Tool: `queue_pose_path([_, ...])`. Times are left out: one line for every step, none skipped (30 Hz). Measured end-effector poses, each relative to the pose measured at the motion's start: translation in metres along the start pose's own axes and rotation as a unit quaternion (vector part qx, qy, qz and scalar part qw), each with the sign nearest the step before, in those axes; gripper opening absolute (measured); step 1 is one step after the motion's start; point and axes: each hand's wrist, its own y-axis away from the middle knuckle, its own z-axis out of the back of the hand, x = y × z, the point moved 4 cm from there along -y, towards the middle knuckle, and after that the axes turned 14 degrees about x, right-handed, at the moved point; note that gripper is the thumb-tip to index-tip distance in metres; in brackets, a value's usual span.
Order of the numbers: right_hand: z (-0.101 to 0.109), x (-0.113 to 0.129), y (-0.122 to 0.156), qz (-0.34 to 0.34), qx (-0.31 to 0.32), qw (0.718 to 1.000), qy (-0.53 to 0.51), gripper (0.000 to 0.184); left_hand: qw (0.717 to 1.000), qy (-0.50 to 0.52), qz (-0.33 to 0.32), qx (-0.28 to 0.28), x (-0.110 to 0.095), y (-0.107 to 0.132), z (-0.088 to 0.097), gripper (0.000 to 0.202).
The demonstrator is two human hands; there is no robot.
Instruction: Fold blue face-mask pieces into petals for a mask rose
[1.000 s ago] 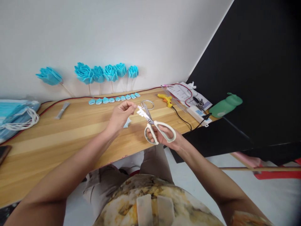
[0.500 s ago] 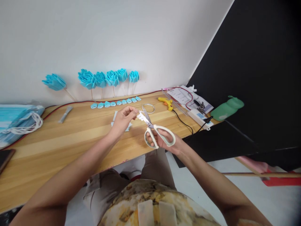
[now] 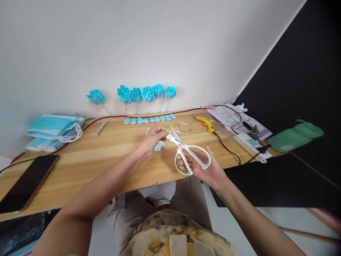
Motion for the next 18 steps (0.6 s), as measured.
queue_pose_path([0.003,-0.002,0.002,-0.001,-0.002,1.000,0.030,0.062,1.000,-0.010,0.001,0.004,0.001,0.002,0.000,0.022])
queue_pose_path([0.006,-0.004,0.004,-0.003,-0.003,0.998,0.064,0.064,1.000,-0.021,0.001,0.009,0.001,0.003,0.000,0.023])
queue_pose_path([0.009,-0.006,0.006,-0.005,0.000,0.996,0.094,0.065,0.999,-0.030,0.003,0.012,0.002,0.006,-0.001,0.024])
queue_pose_path([0.010,-0.007,0.009,-0.008,0.008,0.993,0.118,0.066,0.999,-0.038,0.004,0.014,0.002,0.008,-0.002,0.025])
queue_pose_path([0.011,-0.007,0.012,-0.009,0.018,0.991,0.133,0.067,0.999,-0.045,0.005,0.013,0.002,0.010,-0.003,0.026])
queue_pose_path([0.011,-0.007,0.014,-0.010,0.028,0.990,0.140,0.069,0.999,-0.050,0.004,0.013,0.002,0.012,-0.004,0.026])
queue_pose_path([0.010,-0.007,0.017,-0.012,0.034,0.989,0.143,0.070,0.998,-0.055,0.004,0.013,0.002,0.014,-0.005,0.026])
queue_pose_path([0.008,-0.007,0.019,-0.015,0.033,0.989,0.145,0.069,0.998,-0.058,0.004,0.015,0.002,0.015,-0.006,0.026])
queue_pose_path([0.007,-0.007,0.022,-0.016,0.025,0.989,0.147,0.068,0.998,-0.060,0.004,0.017,0.001,0.016,-0.008,0.026])
queue_pose_path([0.004,-0.007,0.023,-0.015,0.015,0.989,0.148,0.065,0.998,-0.062,0.005,0.020,0.001,0.017,-0.009,0.025])
queue_pose_path([0.001,-0.008,0.025,-0.009,0.007,0.989,0.148,0.061,0.998,-0.063,0.005,0.024,0.001,0.018,-0.011,0.025])
queue_pose_path([-0.004,-0.009,0.026,-0.002,0.003,0.989,0.149,0.057,0.998,-0.062,0.005,0.027,0.002,0.018,-0.012,0.025])
queue_pose_path([-0.009,-0.011,0.027,0.007,0.003,0.989,0.148,0.055,0.998,-0.058,0.003,0.030,0.003,0.019,-0.013,0.026])
queue_pose_path([-0.015,-0.012,0.027,0.015,0.006,0.989,0.148,0.054,0.998,-0.053,0.003,0.032,0.003,0.019,-0.013,0.027])
queue_pose_path([-0.020,-0.013,0.027,0.023,0.008,0.989,0.148,0.054,0.998,-0.046,0.003,0.033,0.005,0.020,-0.012,0.028])
queue_pose_path([-0.024,-0.013,0.026,0.029,0.006,0.989,0.145,0.054,0.999,-0.038,0.005,0.034,0.006,0.020,-0.011,0.030])
queue_pose_path([-0.025,-0.011,0.025,0.036,0.000,0.989,0.140,0.053,0.999,-0.026,0.007,0.035,0.007,0.021,-0.009,0.032])
queue_pose_path([-0.024,-0.008,0.024,0.044,-0.011,0.990,0.133,0.052,0.999,-0.012,0.012,0.038,0.007,0.021,-0.006,0.034])
